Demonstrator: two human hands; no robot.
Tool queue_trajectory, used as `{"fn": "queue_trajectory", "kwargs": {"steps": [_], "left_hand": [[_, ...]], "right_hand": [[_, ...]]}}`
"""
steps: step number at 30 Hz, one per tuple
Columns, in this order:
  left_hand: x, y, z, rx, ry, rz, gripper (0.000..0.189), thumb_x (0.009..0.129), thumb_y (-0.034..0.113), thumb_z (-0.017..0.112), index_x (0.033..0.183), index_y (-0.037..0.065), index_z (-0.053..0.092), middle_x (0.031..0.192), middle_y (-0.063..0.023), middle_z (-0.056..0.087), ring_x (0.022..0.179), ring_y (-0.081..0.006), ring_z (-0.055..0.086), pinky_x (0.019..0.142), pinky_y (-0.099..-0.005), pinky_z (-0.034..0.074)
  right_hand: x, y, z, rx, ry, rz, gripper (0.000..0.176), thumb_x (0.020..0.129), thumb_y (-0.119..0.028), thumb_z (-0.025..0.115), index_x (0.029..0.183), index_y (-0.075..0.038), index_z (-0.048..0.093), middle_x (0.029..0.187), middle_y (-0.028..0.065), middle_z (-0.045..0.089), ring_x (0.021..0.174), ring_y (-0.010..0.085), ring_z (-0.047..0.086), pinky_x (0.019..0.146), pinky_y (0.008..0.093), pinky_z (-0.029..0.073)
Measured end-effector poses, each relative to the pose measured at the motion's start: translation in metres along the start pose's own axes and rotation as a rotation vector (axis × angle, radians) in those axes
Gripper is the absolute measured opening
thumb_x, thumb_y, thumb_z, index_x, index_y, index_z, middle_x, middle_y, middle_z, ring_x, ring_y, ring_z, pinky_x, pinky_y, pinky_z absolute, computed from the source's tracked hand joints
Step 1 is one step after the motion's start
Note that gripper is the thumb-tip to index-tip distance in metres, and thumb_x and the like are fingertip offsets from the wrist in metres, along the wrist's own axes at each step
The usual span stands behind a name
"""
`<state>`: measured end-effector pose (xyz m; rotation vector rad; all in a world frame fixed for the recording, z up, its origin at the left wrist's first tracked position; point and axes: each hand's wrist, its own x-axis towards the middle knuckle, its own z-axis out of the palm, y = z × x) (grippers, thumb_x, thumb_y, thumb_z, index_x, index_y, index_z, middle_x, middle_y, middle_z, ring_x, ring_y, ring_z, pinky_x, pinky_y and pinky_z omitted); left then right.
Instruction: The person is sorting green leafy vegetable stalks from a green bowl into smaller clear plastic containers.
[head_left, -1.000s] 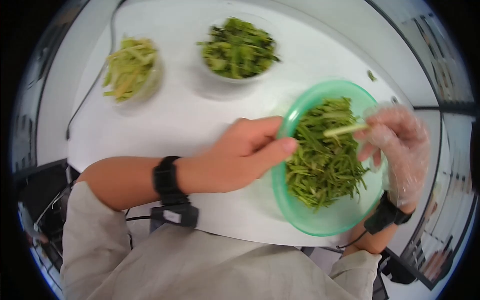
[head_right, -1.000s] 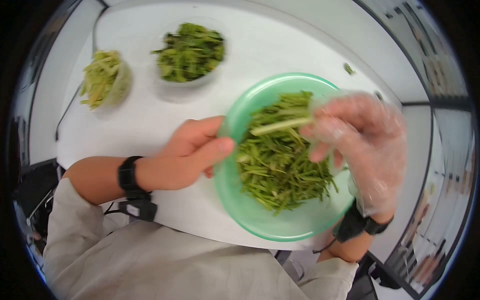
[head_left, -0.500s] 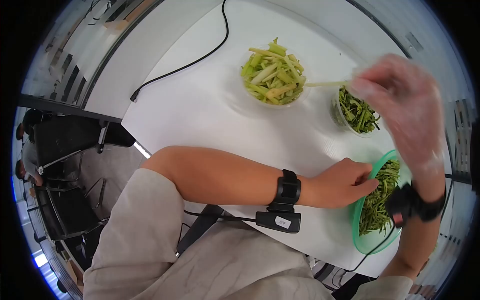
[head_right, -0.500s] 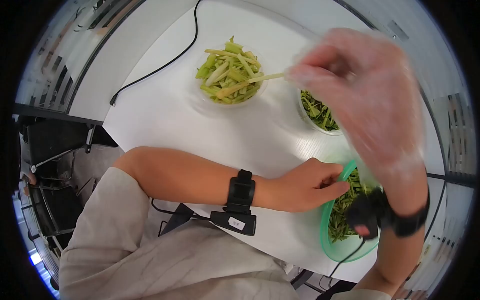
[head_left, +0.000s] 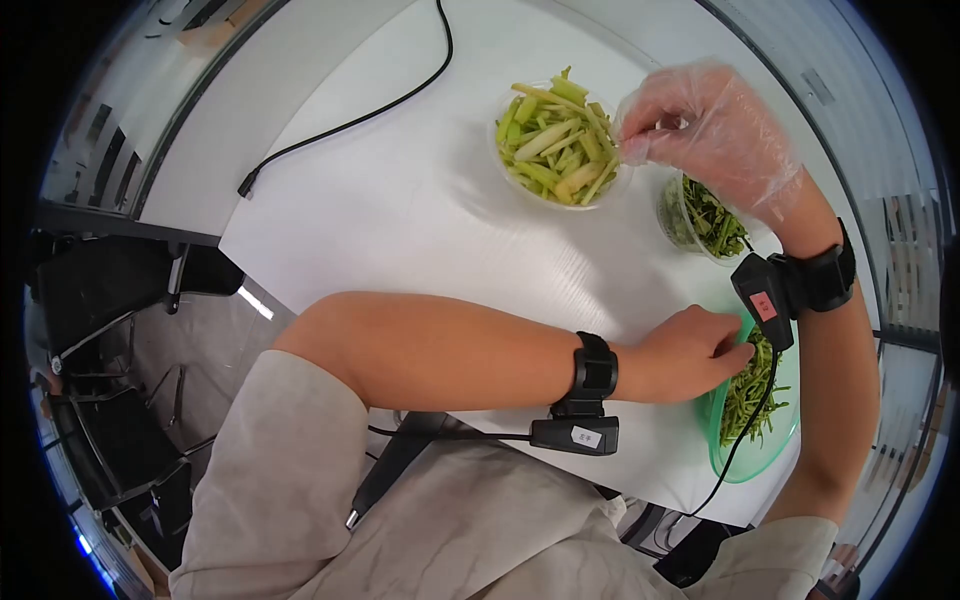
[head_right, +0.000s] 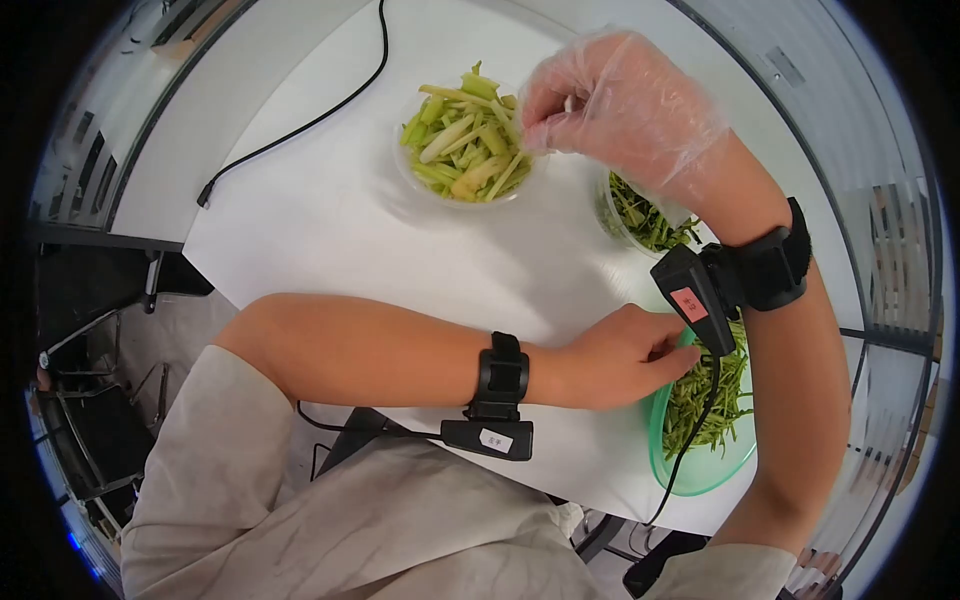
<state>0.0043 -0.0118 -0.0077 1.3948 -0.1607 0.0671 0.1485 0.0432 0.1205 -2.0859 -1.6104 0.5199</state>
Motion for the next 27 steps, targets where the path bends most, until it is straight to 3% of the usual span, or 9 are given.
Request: {"fn": "queue_trajectory", "kwargs": {"steps": [3,6,9,12,15,18,24,27], "left_hand": [[0.0,0.0,0.0,0.008,0.013,0.031,0.034,0.103,0.026,0.065,0.085,-0.002,0.059,0.067,-0.0159,0.063,0.057,-0.0307,0.057,0.058,-0.0438,0.045],[0.0,0.0,0.001,0.02,0.006,0.005,0.035,0.103,0.026,0.065,0.084,-0.002,0.058,0.067,-0.0159,0.063,0.057,-0.0308,0.057,0.058,-0.0437,0.045],[0.0,0.001,0.001,-0.004,0.02,0.01,0.035,0.103,0.026,0.065,0.083,-0.002,0.058,0.067,-0.0159,0.063,0.057,-0.0314,0.057,0.058,-0.044,0.045],[0.0,0.001,0.0,0.014,0.006,-0.011,0.036,0.103,0.027,0.066,0.083,-0.002,0.059,0.067,-0.0157,0.063,0.057,-0.0307,0.057,0.059,-0.0436,0.046],[0.0,-0.001,0.001,0.005,0.014,0.006,0.034,0.102,0.026,0.066,0.084,-0.002,0.059,0.067,-0.0154,0.063,0.056,-0.0294,0.056,0.059,-0.0425,0.046],[0.001,-0.005,0.003,0.029,0.026,0.012,0.033,0.102,0.026,0.067,0.086,-0.002,0.06,0.067,-0.015,0.063,0.056,-0.0275,0.055,0.058,-0.0411,0.046],[0.0,-0.005,-0.004,0.018,-0.014,-0.056,0.036,0.103,0.029,0.067,0.088,-0.003,0.062,0.067,-0.0133,0.063,0.057,-0.023,0.055,0.058,-0.0394,0.046],[0.0,-0.003,-0.011,0.07,-0.095,-0.078,0.037,0.107,0.031,0.065,0.091,-0.002,0.064,0.066,-0.0068,0.058,0.059,-0.0133,0.051,0.056,-0.0356,0.044]], "right_hand": [[-0.001,0.002,0.003,-0.081,-0.031,-0.004,0.009,0.085,-0.007,0.079,0.092,-0.002,0.079,0.076,0.0071,0.071,0.072,0.0139,0.063,0.07,0.0307,0.051],[0.002,-0.011,0.003,-0.221,-0.015,0.121,0.009,0.087,-0.004,0.077,0.096,-0.001,0.078,0.081,0.0066,0.074,0.074,0.0143,0.064,0.072,0.0297,0.053],[0.001,-0.011,0.001,-0.191,-0.048,0.088,0.008,0.083,-0.001,0.08,0.086,0.0,0.073,0.078,0.0042,0.069,0.073,0.0115,0.061,0.07,0.0285,0.05],[0.0,-0.003,0.001,-0.154,-0.068,-0.084,0.01,0.083,-0.003,0.081,0.088,0.0,0.074,0.078,0.0049,0.07,0.073,0.0117,0.061,0.07,0.029,0.05],[-0.003,-0.009,0.003,-0.13,-0.044,0.125,0.01,0.085,-0.006,0.08,0.091,0.0,0.075,0.084,0.0051,0.072,0.077,0.0121,0.063,0.073,0.0293,0.05],[-0.009,-0.002,-0.008,-0.223,-0.014,-0.007,0.011,0.089,-0.008,0.078,0.096,0.0,0.076,0.093,0.0046,0.075,0.083,0.0118,0.064,0.076,0.0287,0.051],[-0.097,-0.017,-0.043,-0.38,0.335,0.042,0.014,0.094,-0.004,0.073,0.107,-0.001,0.076,0.103,0.0049,0.076,0.089,0.0132,0.067,0.081,0.0286,0.053],[-0.165,-0.033,-0.041,-0.273,0.309,0.221,0.014,0.093,0.002,0.071,0.106,0.0,0.076,0.103,0.0077,0.076,0.091,0.0152,0.069,0.083,0.0299,0.055]]}}
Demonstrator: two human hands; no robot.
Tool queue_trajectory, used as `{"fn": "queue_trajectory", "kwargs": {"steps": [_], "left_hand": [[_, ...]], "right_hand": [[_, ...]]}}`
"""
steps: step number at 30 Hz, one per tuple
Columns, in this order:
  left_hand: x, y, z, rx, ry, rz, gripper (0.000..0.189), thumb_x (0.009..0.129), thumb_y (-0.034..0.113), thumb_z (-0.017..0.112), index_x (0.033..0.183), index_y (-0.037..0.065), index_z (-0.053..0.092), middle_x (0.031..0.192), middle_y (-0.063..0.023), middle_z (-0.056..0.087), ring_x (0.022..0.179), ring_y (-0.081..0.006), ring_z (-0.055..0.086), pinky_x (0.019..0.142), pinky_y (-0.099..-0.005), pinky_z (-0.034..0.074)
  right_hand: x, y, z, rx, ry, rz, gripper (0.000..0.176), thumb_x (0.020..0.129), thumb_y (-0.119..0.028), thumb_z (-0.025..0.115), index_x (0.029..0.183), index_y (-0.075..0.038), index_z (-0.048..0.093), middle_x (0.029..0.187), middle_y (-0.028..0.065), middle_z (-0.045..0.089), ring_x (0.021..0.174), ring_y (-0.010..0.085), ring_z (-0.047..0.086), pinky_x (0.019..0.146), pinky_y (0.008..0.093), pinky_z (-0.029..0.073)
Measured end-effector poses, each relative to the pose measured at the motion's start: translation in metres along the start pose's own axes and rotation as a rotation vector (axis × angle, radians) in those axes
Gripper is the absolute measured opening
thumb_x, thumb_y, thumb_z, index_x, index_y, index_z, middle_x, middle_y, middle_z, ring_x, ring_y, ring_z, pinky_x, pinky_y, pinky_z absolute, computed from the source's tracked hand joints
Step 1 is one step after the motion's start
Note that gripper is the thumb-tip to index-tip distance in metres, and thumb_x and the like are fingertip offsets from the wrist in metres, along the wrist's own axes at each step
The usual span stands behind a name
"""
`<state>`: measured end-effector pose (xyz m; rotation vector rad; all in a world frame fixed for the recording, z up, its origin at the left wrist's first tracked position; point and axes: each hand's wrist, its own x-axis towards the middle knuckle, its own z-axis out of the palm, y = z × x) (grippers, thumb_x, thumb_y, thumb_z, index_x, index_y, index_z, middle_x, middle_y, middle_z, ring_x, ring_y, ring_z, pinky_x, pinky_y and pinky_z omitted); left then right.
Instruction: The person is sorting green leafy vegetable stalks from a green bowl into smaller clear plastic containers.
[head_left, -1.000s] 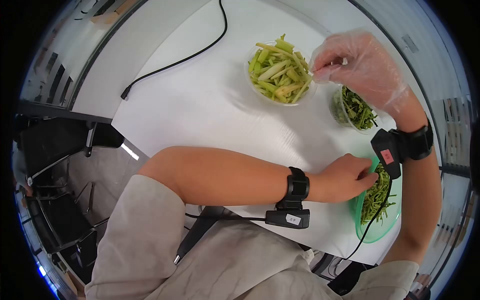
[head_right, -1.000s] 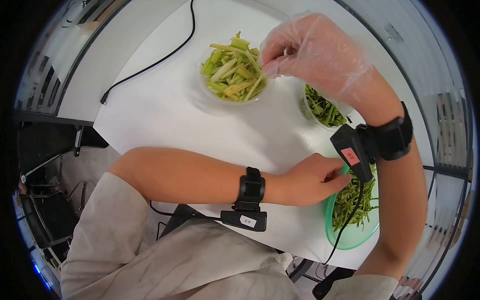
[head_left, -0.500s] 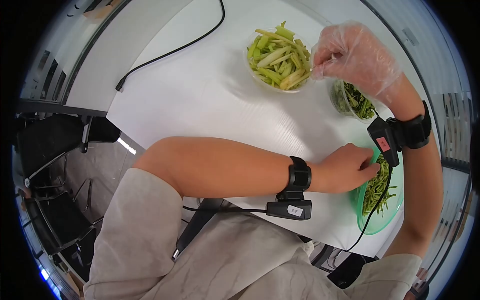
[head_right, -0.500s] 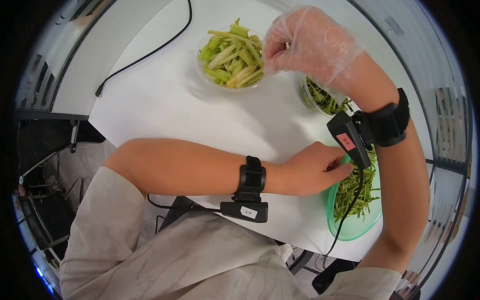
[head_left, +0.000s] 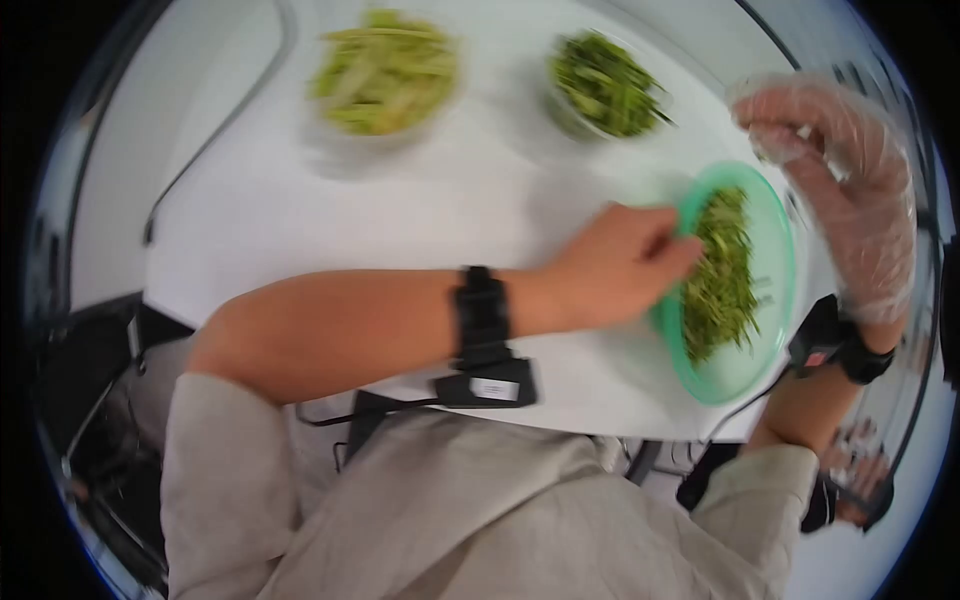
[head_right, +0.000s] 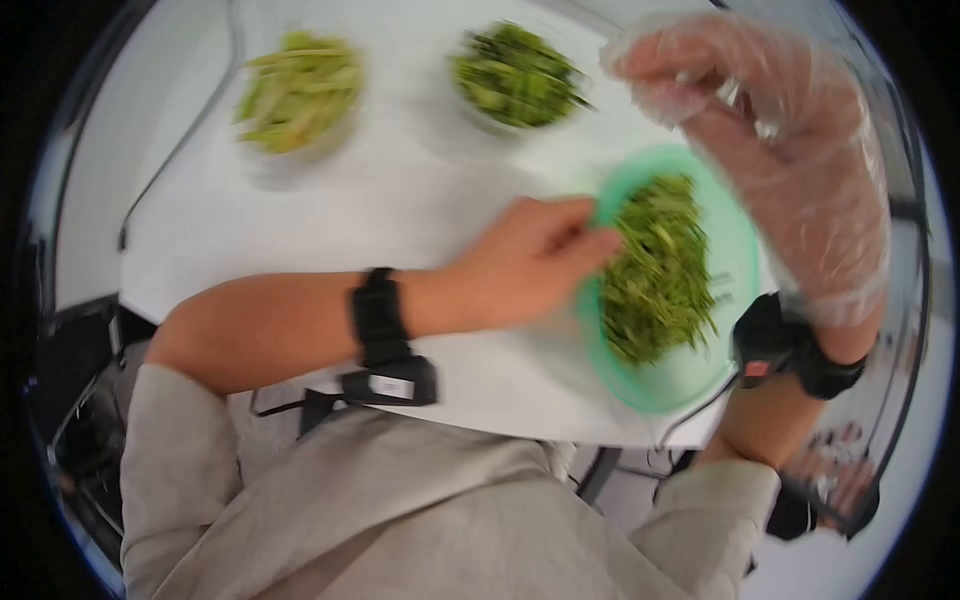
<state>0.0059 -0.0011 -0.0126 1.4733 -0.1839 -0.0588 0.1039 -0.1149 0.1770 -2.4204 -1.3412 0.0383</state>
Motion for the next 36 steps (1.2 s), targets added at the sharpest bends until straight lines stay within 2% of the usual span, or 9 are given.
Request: {"fn": "queue_trajectory", "kwargs": {"steps": [2,7,10,17,20,25,28,32,36], "left_hand": [[-0.002,0.006,-0.002,-0.125,-0.077,-0.139,0.033,0.111,0.033,0.06,0.112,0.002,0.07,0.073,0.0048,0.058,0.061,-0.0049,0.049,0.054,-0.026,0.041],[-0.003,0.013,-0.005,-0.302,-0.031,-0.261,0.031,0.113,0.029,0.057,0.094,0.005,0.056,0.068,0.0048,0.052,0.058,-0.0037,0.045,0.052,-0.0249,0.038],[-0.003,0.013,-0.004,-0.314,-0.024,-0.294,0.029,0.113,0.029,0.055,0.093,0.009,0.05,0.072,0.0054,0.047,0.057,-0.003,0.044,0.052,-0.0236,0.039],[-0.004,0.024,-0.001,-0.194,-0.012,-0.315,0.03,0.113,0.032,0.054,0.093,0.009,0.051,0.076,0.0052,0.046,0.061,-0.0022,0.047,0.054,-0.0225,0.044],[-0.004,0.022,-0.001,-0.181,-0.034,-0.29,0.031,0.114,0.033,0.054,0.094,0.009,0.051,0.078,0.0054,0.047,0.061,-0.0014,0.046,0.055,-0.0219,0.045],[-0.005,0.022,-0.003,-0.197,-0.029,-0.305,0.031,0.114,0.033,0.053,0.094,0.01,0.049,0.078,0.0052,0.048,0.061,-0.0014,0.046,0.055,-0.022,0.045],[-0.006,0.018,-0.004,-0.216,-0.024,-0.291,0.031,0.114,0.032,0.053,0.094,0.01,0.049,0.078,0.005,0.048,0.061,-0.0015,0.046,0.054,-0.022,0.045],[-0.007,0.016,-0.004,-0.218,-0.021,-0.282,0.031,0.114,0.032,0.053,0.093,0.009,0.049,0.078,0.0047,0.049,0.061,-0.0015,0.045,0.054,-0.0219,0.045],[-0.008,0.013,-0.004,-0.22,-0.015,-0.292,0.031,0.114,0.032,0.053,0.094,0.009,0.049,0.078,0.0046,0.049,0.062,-0.0015,0.045,0.054,-0.0219,0.045]], "right_hand": [[-0.047,-0.002,-0.011,0.021,-0.039,0.177,0.015,0.092,0.006,0.07,0.105,0.001,0.076,0.101,0.0101,0.077,0.092,0.0171,0.071,0.084,0.031,0.056],[-0.108,0.019,-0.002,-0.017,-0.331,0.454,0.018,0.08,0.002,0.08,0.098,-0.001,0.077,0.089,0.0137,0.076,0.08,0.0225,0.072,0.07,0.0335,0.056],[-0.117,0.037,0.011,-0.107,-0.406,0.465,0.018,0.072,-0.006,0.086,0.085,-0.001,0.075,0.074,0.013,0.07,0.07,0.0298,0.069,0.064,0.0372,0.054],[-0.131,0.044,0.032,-0.265,-0.293,0.371,0.023,0.068,-0.017,0.087,0.083,-0.005,0.074,0.078,0.0154,0.068,0.085,0.0363,0.068,0.076,0.0464,0.053],[-0.123,0.043,0.043,-0.379,-0.412,0.387,0.024,0.068,-0.016,0.086,0.082,-0.004,0.071,0.077,0.015,0.069,0.083,0.0373,0.069,0.074,0.0458,0.054],[-0.134,0.058,0.046,-0.367,-0.236,0.277,0.024,0.069,-0.016,0.088,0.08,-0.004,0.071,0.08,0.0159,0.07,0.083,0.0398,0.067,0.075,0.0486,0.054],[-0.126,0.065,0.015,-0.225,-0.467,0.431,0.016,0.074,-0.01,0.083,0.082,-0.003,0.071,0.075,0.0134,0.069,0.072,0.0321,0.068,0.068,0.0421,0.053],[-0.118,0.062,-0.007,0.096,-0.405,0.597,0.01,0.081,0.001,0.072,0.091,-0.001,0.072,0.074,0.0059,0.068,0.065,0.0135,0.061,0.062,0.0302,0.048],[-0.121,0.087,0.004,0.277,-0.392,0.429,0.023,0.081,0.006,0.068,0.103,-0.001,0.07,0.081,0.0073,0.07,0.07,0.0162,0.065,0.064,0.0311,0.05]]}}
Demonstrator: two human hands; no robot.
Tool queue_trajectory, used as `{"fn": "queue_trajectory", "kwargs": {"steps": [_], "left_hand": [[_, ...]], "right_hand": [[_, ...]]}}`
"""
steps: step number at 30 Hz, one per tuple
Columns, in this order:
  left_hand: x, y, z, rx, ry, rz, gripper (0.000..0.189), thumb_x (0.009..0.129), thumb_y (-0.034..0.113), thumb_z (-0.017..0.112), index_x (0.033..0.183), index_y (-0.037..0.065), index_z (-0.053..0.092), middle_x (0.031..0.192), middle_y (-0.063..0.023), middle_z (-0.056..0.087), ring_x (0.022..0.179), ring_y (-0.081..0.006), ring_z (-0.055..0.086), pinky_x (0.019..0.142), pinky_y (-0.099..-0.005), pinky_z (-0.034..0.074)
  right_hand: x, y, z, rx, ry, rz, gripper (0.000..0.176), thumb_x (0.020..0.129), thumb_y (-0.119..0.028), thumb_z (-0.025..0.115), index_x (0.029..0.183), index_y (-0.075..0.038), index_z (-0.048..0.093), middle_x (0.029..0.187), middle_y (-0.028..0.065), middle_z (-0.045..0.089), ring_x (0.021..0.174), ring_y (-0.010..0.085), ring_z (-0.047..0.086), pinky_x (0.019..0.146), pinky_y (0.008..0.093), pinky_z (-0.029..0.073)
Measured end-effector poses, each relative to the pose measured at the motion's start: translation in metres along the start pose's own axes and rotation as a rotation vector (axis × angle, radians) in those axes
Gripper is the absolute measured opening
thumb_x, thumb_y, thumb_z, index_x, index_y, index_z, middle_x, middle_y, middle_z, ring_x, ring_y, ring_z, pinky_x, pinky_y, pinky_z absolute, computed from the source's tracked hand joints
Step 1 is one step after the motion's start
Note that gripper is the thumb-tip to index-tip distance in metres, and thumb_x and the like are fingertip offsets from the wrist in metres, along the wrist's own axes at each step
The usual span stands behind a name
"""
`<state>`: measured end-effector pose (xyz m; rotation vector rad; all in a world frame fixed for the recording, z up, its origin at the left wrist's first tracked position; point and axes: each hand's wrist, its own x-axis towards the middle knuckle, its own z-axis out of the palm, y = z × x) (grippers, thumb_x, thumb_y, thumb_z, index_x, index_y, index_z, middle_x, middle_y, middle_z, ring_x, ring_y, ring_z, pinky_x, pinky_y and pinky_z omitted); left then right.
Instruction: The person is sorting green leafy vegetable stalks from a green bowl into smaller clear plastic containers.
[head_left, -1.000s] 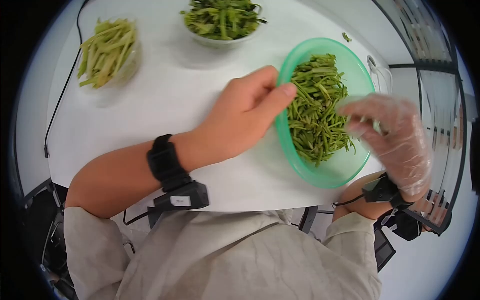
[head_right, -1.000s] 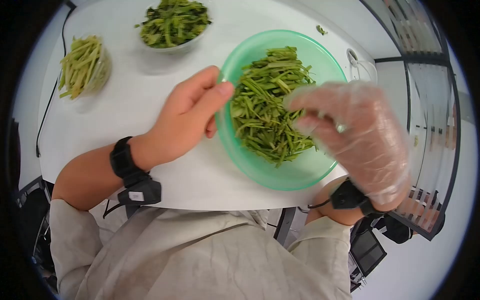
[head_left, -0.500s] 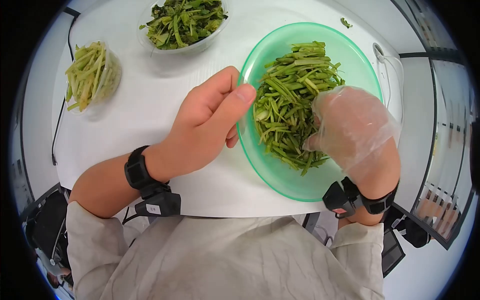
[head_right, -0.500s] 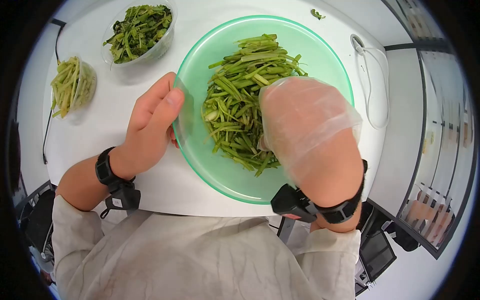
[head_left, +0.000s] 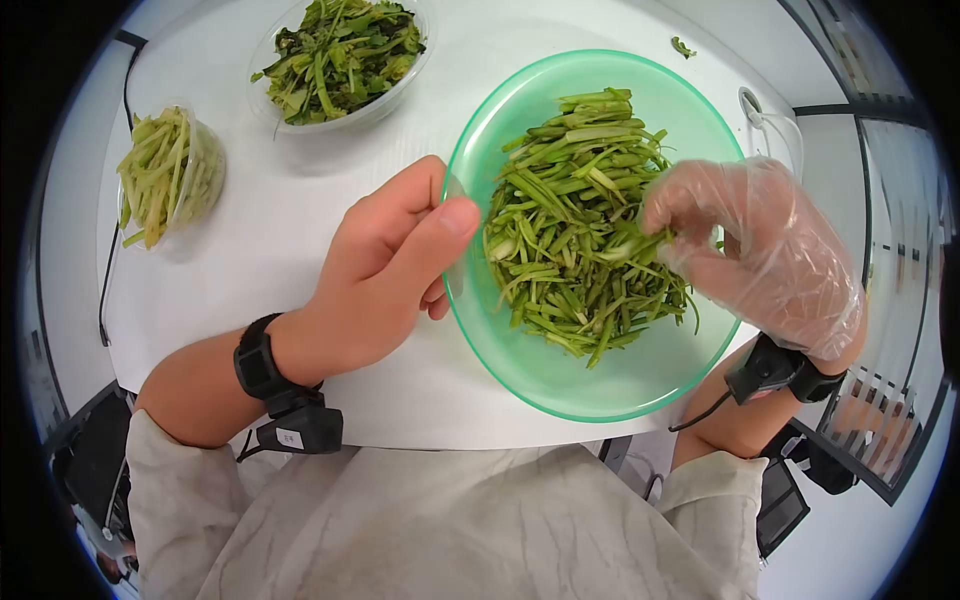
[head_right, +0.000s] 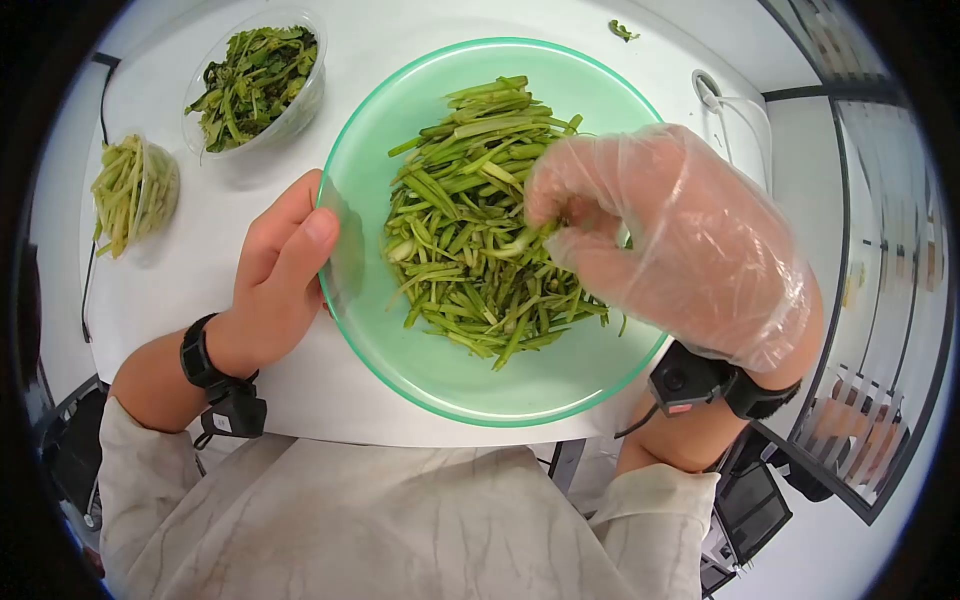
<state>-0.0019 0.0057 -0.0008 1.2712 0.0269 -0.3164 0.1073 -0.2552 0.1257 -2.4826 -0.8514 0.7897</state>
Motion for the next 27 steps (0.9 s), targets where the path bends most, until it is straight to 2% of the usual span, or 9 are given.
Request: {"fn": "queue_trajectory", "kwargs": {"steps": [2,4,7,9,12,19,20,23,27], "left_hand": [[-0.001,0.002,0.0,-0.004,-0.005,0.001,0.03,0.114,0.031,0.053,0.095,0.009,0.05,0.078,0.0047,0.049,0.062,-0.0014,0.045,0.054,-0.0219,0.045],[0.0,0.002,0.0,-0.015,-0.019,-0.014,0.029,0.114,0.031,0.052,0.096,0.009,0.051,0.078,0.0046,0.049,0.062,-0.0013,0.044,0.055,-0.0217,0.045],[0.0,0.008,0.004,-0.016,-0.007,-0.036,0.029,0.114,0.031,0.052,0.095,0.009,0.05,0.078,0.0048,0.049,0.062,-0.0014,0.043,0.055,-0.0216,0.044],[-0.001,0.008,0.003,-0.025,-0.004,-0.043,0.029,0.114,0.031,0.052,0.094,0.01,0.049,0.077,0.005,0.049,0.062,-0.0014,0.043,0.055,-0.0216,0.044],[0.0,0.005,0.0,-0.042,-0.012,-0.059,0.027,0.114,0.031,0.053,0.098,0.009,0.053,0.077,0.0054,0.05,0.062,-0.0016,0.043,0.055,-0.0217,0.044],[-0.001,0.01,0.005,-0.065,-0.007,-0.072,0.026,0.113,0.032,0.054,0.103,0.008,0.057,0.08,0.0053,0.051,0.062,-0.0022,0.043,0.056,-0.0227,0.044],[-0.001,0.008,0.004,-0.061,-0.02,-0.07,0.026,0.114,0.031,0.054,0.101,0.008,0.056,0.079,0.0053,0.05,0.062,-0.0025,0.043,0.056,-0.0231,0.044],[-0.001,0.009,0.004,-0.062,-0.008,-0.076,0.026,0.114,0.03,0.054,0.099,0.008,0.054,0.079,0.0053,0.048,0.063,-0.0027,0.043,0.056,-0.0233,0.043],[-0.001,0.011,0.006,-0.068,0.004,-0.095,0.026,0.114,0.03,0.053,0.098,0.009,0.054,0.078,0.0052,0.048,0.063,-0.0028,0.043,0.057,-0.0233,0.043]], "right_hand": [[0.002,0.009,0.004,0.004,0.07,-0.015,0.032,0.082,0.008,0.066,0.112,-0.002,0.069,0.083,0.0077,0.071,0.071,0.0169,0.066,0.066,0.0315,0.052],[-0.003,-0.001,-0.005,-0.081,0.069,0.121,0.048,0.081,0.012,0.064,0.126,-0.005,0.066,0.087,0.0082,0.071,0.071,0.0176,0.067,0.068,0.0324,0.054],[-0.016,-0.012,-0.009,-0.19,0.21,0.189,0.041,0.078,0.01,0.074,0.116,-0.004,0.069,0.085,0.0088,0.071,0.071,0.0175,0.067,0.065,0.0324,0.053],[-0.013,-0.008,-0.005,-0.228,0.184,0.089,0.036,0.078,0.008,0.076,0.111,-0.004,0.069,0.083,0.0093,0.071,0.07,0.0185,0.066,0.065,0.033,0.053],[-0.005,-0.007,0.001,-0.27,0.153,0.061,0.028,0.077,0.002,0.081,0.103,-0.003,0.07,0.08,0.0099,0.07,0.069,0.022,0.066,0.066,0.035,0.053],[0.013,0.003,0.009,-0.252,0.182,-0.051,0.015,0.077,0.001,0.08,0.089,0.0,0.072,0.078,0.011,0.069,0.069,0.0234,0.065,0.066,0.0354,0.052],[0.012,0.002,0.007,-0.249,0.177,-0.008,0.011,0.077,0.002,0.08,0.085,0.001,0.071,0.077,0.0099,0.068,0.068,0.0219,0.063,0.065,0.0345,0.051],[0.008,0.009,0.0,-0.104,0.125,0.014,0.012,0.077,0.003,0.079,0.086,0.001,0.072,0.077,0.0085,0.068,0.068,0.0202,0.061,0.065,0.033,0.05],[0.009,0.0,0.005,-0.139,0.075,0.057,0.02,0.074,0.003,0.082,0.092,0.0,0.074,0.079,0.0084,0.067,0.072,0.0193,0.062,0.067,0.0326,0.05]]}}
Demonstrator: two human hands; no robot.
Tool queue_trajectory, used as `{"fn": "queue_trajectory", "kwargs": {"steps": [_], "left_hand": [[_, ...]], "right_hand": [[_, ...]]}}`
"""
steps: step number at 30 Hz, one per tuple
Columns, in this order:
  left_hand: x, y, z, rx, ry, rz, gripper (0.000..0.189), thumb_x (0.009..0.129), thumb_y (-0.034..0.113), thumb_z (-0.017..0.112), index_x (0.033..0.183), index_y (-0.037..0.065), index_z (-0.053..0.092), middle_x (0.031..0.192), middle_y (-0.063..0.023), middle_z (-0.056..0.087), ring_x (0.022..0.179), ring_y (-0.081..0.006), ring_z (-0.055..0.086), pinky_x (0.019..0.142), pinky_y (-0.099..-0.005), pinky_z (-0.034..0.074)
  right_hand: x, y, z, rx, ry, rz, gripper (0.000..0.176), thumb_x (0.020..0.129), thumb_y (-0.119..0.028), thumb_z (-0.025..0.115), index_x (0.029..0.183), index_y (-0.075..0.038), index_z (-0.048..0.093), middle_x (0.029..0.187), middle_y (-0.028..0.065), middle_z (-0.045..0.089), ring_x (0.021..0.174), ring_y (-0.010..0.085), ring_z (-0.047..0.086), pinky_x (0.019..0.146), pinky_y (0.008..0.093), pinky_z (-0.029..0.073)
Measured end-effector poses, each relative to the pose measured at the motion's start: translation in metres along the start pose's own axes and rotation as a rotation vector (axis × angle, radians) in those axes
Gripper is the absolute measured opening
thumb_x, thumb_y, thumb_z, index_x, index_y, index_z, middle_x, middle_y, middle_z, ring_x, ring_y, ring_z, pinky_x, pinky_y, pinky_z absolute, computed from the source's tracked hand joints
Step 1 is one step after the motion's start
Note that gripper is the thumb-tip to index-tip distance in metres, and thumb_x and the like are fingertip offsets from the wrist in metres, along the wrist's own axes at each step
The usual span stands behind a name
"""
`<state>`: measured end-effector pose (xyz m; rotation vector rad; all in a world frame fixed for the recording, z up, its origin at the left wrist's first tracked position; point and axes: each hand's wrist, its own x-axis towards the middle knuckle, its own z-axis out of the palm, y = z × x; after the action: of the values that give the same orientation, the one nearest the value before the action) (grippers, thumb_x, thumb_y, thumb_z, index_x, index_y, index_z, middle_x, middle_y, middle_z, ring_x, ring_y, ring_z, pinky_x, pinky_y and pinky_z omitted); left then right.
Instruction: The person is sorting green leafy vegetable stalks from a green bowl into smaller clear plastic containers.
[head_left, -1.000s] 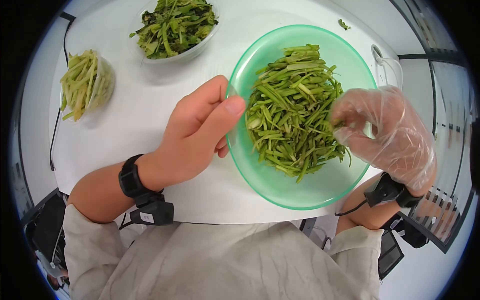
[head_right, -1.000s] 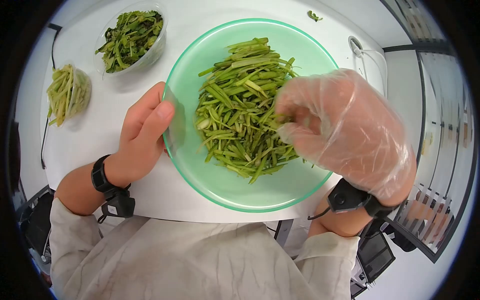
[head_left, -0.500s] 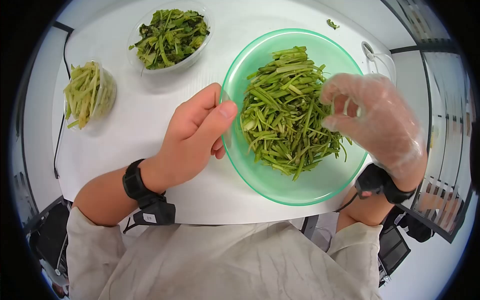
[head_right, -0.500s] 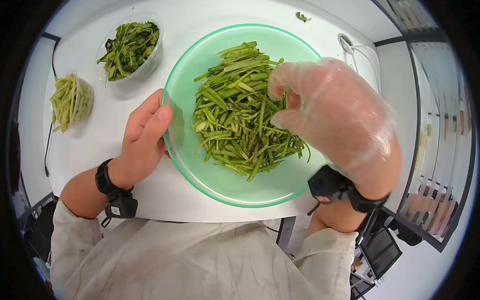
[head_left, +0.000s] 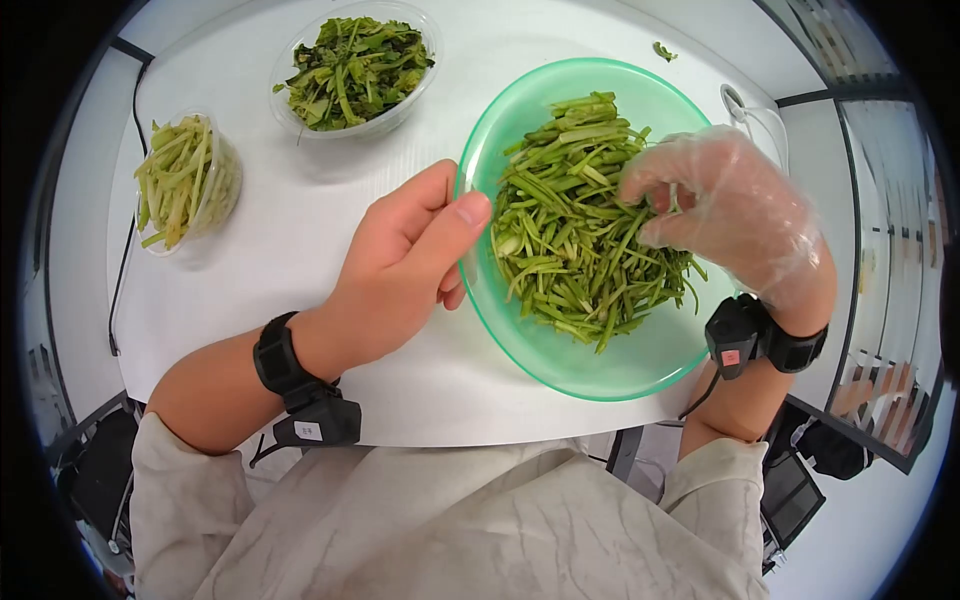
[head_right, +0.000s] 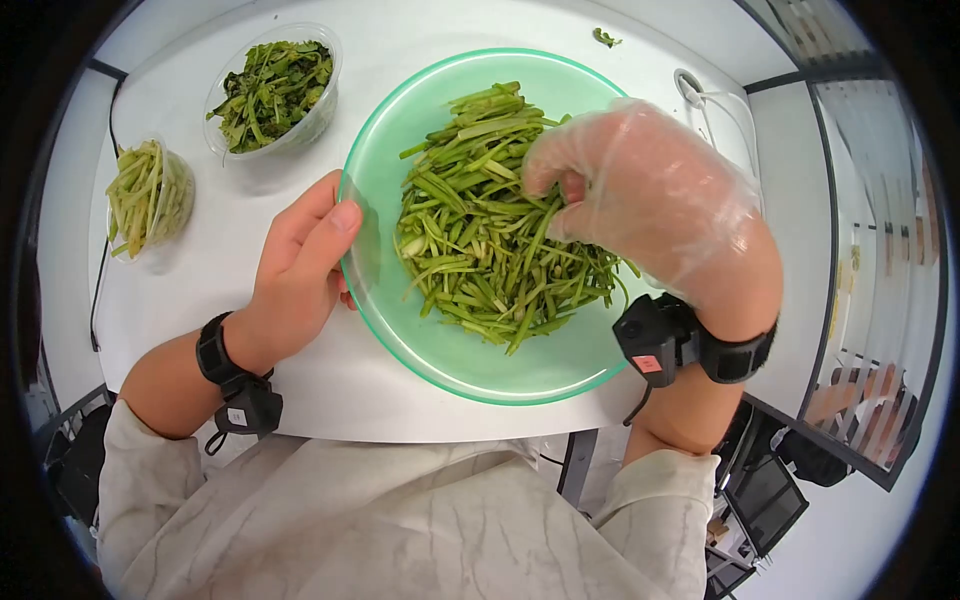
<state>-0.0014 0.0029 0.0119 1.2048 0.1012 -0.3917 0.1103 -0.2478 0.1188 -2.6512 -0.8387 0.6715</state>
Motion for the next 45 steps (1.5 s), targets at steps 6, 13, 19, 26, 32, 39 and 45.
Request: {"fn": "queue_trajectory", "kwargs": {"steps": [6,13,19,26,32,39,45], "left_hand": [[0.0,0.004,0.001,0.004,-0.016,-0.006,0.025,0.114,0.029,0.053,0.101,0.008,0.056,0.079,0.005,0.05,0.062,-0.0027,0.044,0.057,-0.0233,0.043],[0.001,0.0,-0.004,0.027,-0.022,0.006,0.025,0.114,0.03,0.053,0.102,0.008,0.056,0.08,0.0046,0.051,0.062,-0.0028,0.046,0.057,-0.0231,0.044],[0.0,0.003,-0.004,0.052,-0.024,0.0,0.025,0.114,0.03,0.053,0.103,0.008,0.057,0.081,0.0045,0.051,0.062,-0.0028,0.046,0.057,-0.0232,0.045],[0.0,0.004,-0.001,0.039,-0.026,-0.014,0.025,0.115,0.03,0.051,0.114,0.006,0.06,0.086,0.004,0.056,0.065,-0.0028,0.048,0.06,-0.0229,0.046],[0.0,0.002,-0.001,0.041,-0.032,-0.005,0.026,0.115,0.03,0.051,0.115,0.006,0.061,0.087,0.0041,0.056,0.065,-0.0029,0.048,0.059,-0.0224,0.046],[0.001,-0.001,-0.003,0.03,-0.036,0.007,0.026,0.114,0.032,0.052,0.108,0.007,0.058,0.085,0.0043,0.054,0.065,-0.0026,0.047,0.059,-0.0227,0.046],[0.002,-0.001,-0.004,0.033,-0.032,0.016,0.027,0.114,0.032,0.052,0.107,0.008,0.058,0.084,0.0045,0.053,0.065,-0.0022,0.047,0.059,-0.0222,0.046]], "right_hand": [[0.003,0.01,-0.005,0.038,-0.055,-0.001,0.014,0.076,0.003,0.081,0.085,0.0,0.071,0.08,0.0074,0.066,0.075,0.019,0.063,0.069,0.0334,0.051],[-0.015,0.02,-0.021,0.203,0.105,0.002,0.009,0.089,-0.004,0.076,0.093,0.004,0.073,0.08,0.0101,0.07,0.077,0.017,0.064,0.075,0.033,0.052],[-0.014,0.018,-0.021,0.162,0.15,-0.028,0.01,0.091,-0.006,0.076,0.093,0.004,0.073,0.083,0.0084,0.071,0.079,0.0159,0.064,0.077,0.0309,0.052],[0.025,0.018,-0.01,0.088,0.397,-0.064,0.013,0.09,-0.011,0.078,0.093,0.0,0.072,0.076,0.0039,0.066,0.07,0.0121,0.059,0.07,0.0292,0.05],[0.044,0.017,-0.006,-0.005,0.453,-0.027,0.013,0.088,-0.006,0.08,0.089,-0.001,0.068,0.076,-0.0005,0.062,0.072,0.0086,0.055,0.068,0.0268,0.048],[0.036,0.008,-0.003,-0.019,0.439,-0.036,0.012,0.086,-0.004,0.081,0.091,-0.001,0.072,0.077,0.0035,0.064,0.071,0.0115,0.058,0.068,0.0283,0.05],[0.036,0.018,0.002,-0.105,0.42,-0.225,0.023,0.088,-0.006,0.078,0.11,-0.002,0.079,0.091,0.0127,0.076,0.072,0.0197,0.065,0.071,0.0328,0.054]]}}
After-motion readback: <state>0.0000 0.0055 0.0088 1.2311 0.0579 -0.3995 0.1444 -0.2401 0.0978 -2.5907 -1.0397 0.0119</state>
